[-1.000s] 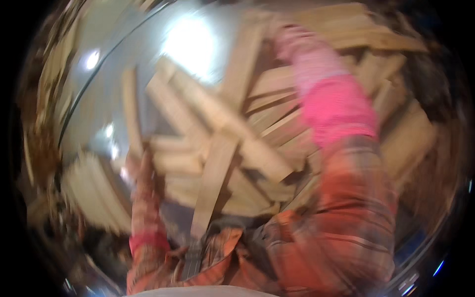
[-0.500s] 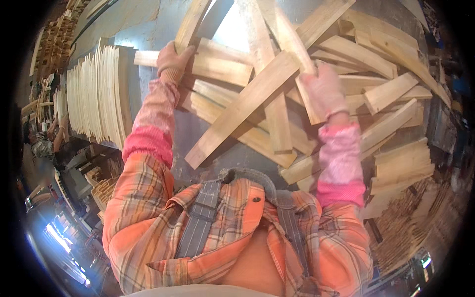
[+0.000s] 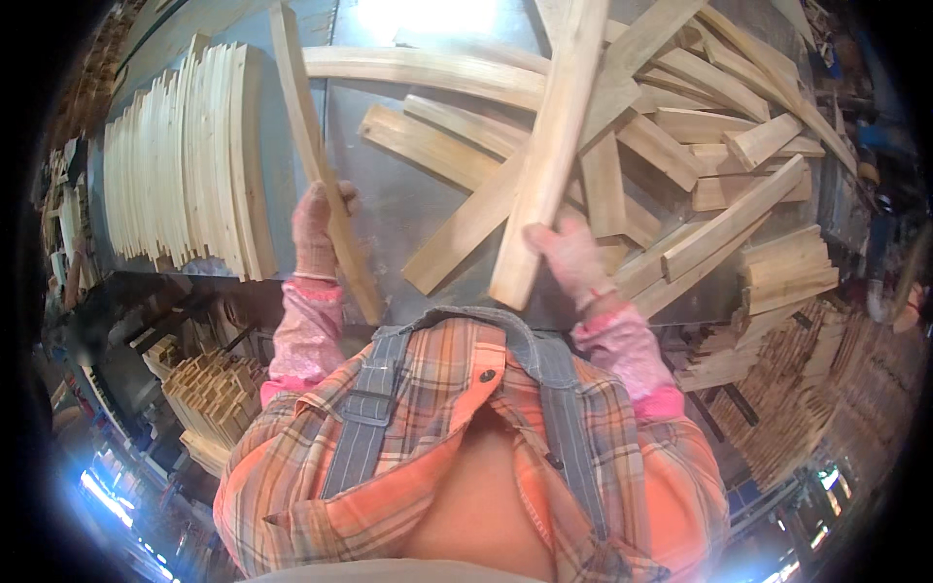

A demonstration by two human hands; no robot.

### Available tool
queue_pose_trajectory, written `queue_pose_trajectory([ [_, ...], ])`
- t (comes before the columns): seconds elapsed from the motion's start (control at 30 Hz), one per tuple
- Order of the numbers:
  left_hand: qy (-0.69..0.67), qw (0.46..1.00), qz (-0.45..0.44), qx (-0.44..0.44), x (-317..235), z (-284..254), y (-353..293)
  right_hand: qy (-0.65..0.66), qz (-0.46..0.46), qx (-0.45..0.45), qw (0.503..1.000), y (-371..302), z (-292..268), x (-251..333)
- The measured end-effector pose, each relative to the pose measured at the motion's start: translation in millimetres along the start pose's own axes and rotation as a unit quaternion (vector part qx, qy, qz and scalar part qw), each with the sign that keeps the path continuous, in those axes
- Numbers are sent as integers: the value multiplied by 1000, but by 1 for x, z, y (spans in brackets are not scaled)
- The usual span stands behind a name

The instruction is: The person sorts wooden planks on a metal table, picking them up one by one or in small groups and arranging them into a neat vertical stack. The person wears pink gloves and a plaid shirt while handling the light-colored wood pieces in a workshop environment.

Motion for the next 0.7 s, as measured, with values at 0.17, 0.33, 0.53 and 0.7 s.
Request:
queue_pose_trajectory([
  [0.17, -523, 816, -189, 160, 16, 20, -25, 145, -25, -66, 987, 38, 82, -22],
  [0.33, -406, 877, -222, 133, 17, -15, -20, 229, -29, -141, 963, 44, 101, -25],
  [0.53, -136, 974, -162, 81, -5, -40, -13, 145, -36, -169, 974, -2, 117, 27],
  [0.7, 50, 998, 28, 12, 10, -35, 13, -173, -80, -113, 975, -32, 177, 101],
])
Point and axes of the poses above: each hand's wrist, its own y-axis towards the middle knuckle, its own z-axis out of the palm, x = y × z, the point moved 4 cm from there along y, towards the middle knuckle, and after that the axes turned 4 degrees about z, right-handed, at the moved point
